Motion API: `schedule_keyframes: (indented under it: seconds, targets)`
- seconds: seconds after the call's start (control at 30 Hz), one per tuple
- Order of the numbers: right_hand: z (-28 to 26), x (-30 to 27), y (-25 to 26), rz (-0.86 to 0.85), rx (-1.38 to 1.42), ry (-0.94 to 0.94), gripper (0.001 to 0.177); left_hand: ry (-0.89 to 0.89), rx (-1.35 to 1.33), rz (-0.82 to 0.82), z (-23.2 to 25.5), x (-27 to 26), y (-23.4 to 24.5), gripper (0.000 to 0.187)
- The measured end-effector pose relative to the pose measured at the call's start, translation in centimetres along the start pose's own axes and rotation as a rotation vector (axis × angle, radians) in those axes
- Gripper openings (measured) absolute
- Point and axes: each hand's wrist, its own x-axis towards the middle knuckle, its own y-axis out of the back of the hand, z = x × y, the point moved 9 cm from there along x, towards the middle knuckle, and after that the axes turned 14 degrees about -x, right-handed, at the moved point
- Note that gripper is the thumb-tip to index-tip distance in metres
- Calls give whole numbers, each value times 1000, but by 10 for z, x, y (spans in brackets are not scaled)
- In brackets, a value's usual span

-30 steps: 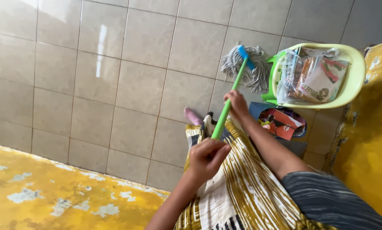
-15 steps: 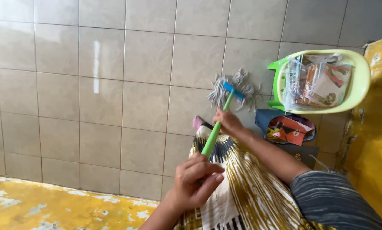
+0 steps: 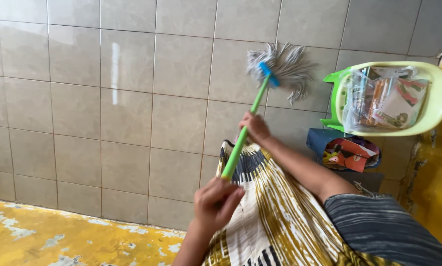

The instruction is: The recorder is mopping the tiled floor of a room with a long mop.

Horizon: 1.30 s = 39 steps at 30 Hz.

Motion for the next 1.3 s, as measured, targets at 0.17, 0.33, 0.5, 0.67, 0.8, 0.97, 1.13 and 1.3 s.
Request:
schedule_keyframes:
  seconds: [0.17,0.33,0.5,0.67,0.8,0.97,1.13,1.3]
  targets:
    - [-97,17,-23,-95,160,147,11,-53,114,10,52,-5,11,10]
    - [-147,51,-18,-169,237,284,16,-147,219,41,44,3,0,14]
    - [-123,57,8,-131,289,333,13,-105,149,-10,31,19,-21,18]
    - [-29,28,48,-124,158,198,14,-135,1,-116,47,53,-53,16]
    - [82,1,71,-245,-8,-136,8,75,-163,-256,10,86,-95,12]
    - [237,-22,63,19,54,-275,7,90,-82,-355,-65,121,-169,9]
    - [248,-6,80,-9,139,-411,17,11,-123,-304,-55,147,-176,11]
    - [149,35,70,-55,295,-131,21,10,72,-86,25,147,-130,7]
